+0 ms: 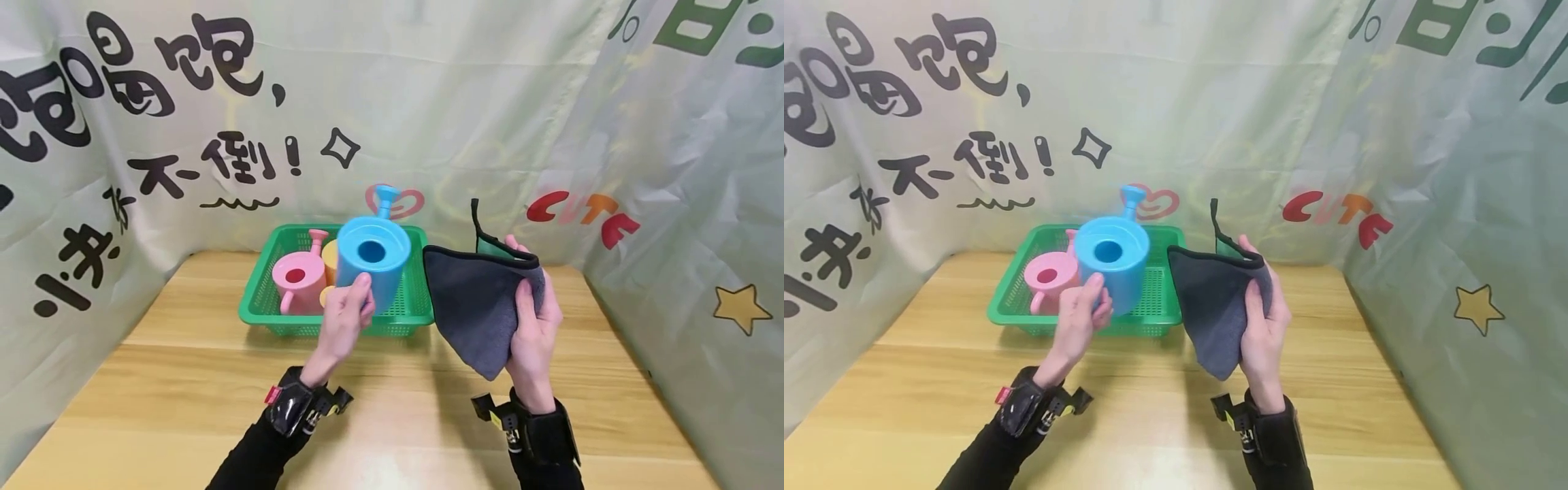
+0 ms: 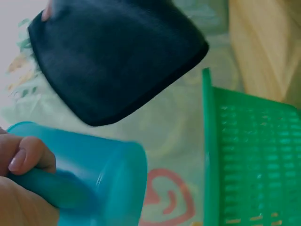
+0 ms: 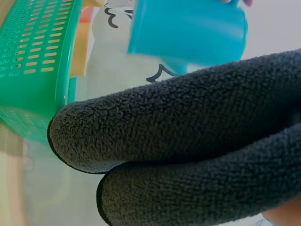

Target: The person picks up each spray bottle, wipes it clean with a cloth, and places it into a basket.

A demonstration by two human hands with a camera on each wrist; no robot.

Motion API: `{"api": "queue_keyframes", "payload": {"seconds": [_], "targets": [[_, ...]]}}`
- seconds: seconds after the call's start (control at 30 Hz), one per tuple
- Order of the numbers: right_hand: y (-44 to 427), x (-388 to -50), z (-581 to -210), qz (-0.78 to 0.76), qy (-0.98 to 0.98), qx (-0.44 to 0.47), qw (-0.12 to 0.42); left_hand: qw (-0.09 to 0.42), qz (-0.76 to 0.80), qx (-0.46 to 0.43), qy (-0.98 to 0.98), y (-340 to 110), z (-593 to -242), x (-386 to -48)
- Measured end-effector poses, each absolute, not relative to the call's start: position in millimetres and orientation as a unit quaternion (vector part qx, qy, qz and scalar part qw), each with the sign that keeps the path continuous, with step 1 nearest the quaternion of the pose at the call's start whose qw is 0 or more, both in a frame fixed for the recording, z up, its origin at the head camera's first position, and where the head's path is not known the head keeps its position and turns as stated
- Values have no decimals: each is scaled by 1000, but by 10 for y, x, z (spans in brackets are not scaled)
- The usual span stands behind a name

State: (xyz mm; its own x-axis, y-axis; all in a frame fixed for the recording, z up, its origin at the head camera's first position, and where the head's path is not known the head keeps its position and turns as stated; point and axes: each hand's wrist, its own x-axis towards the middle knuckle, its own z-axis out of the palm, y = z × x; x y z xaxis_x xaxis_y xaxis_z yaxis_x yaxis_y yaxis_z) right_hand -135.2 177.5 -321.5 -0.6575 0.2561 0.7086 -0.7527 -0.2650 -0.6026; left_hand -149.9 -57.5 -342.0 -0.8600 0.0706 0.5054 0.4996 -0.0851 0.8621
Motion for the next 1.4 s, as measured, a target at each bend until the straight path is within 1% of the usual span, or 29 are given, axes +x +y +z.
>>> {"api": "queue_keyframes", "payload": {"seconds": [0.13, 0.27, 0.37, 0.57, 0.73, 1.07, 1.23, 1.4], "targets": [[1807, -1356, -3230, 757, -512, 236, 332, 121, -673, -184, -706, -430, -3422, -1681], [1837, -1367, -3233, 750, -514, 234, 344, 113, -639, -167, -742, -326, -3454, -1846], [1859, -1370, -3231, 745, -518, 231, 352, 97, -631, -168, -751, -290, -3501, -1952], [1869, -1395, -3251, 745, -522, 225, 348, 33, -616, -169, -769, -299, -3603, -2117], [1880, -1431, -3282, 745, -531, 220, 339, -8, -575, -169, -801, -305, -3695, -2186], [1955, -1557, -3364, 740, -553, 201, 326, -46, -475, -161, -864, -325, -3748, -2264], [2126, -1662, -3426, 729, -586, 165, 312, -52, -393, -136, -908, -396, -3747, -2253], [2437, -1802, -3403, 651, -683, 109, 313, -60, -334, -107, -934, -445, -3761, -2225]]}}
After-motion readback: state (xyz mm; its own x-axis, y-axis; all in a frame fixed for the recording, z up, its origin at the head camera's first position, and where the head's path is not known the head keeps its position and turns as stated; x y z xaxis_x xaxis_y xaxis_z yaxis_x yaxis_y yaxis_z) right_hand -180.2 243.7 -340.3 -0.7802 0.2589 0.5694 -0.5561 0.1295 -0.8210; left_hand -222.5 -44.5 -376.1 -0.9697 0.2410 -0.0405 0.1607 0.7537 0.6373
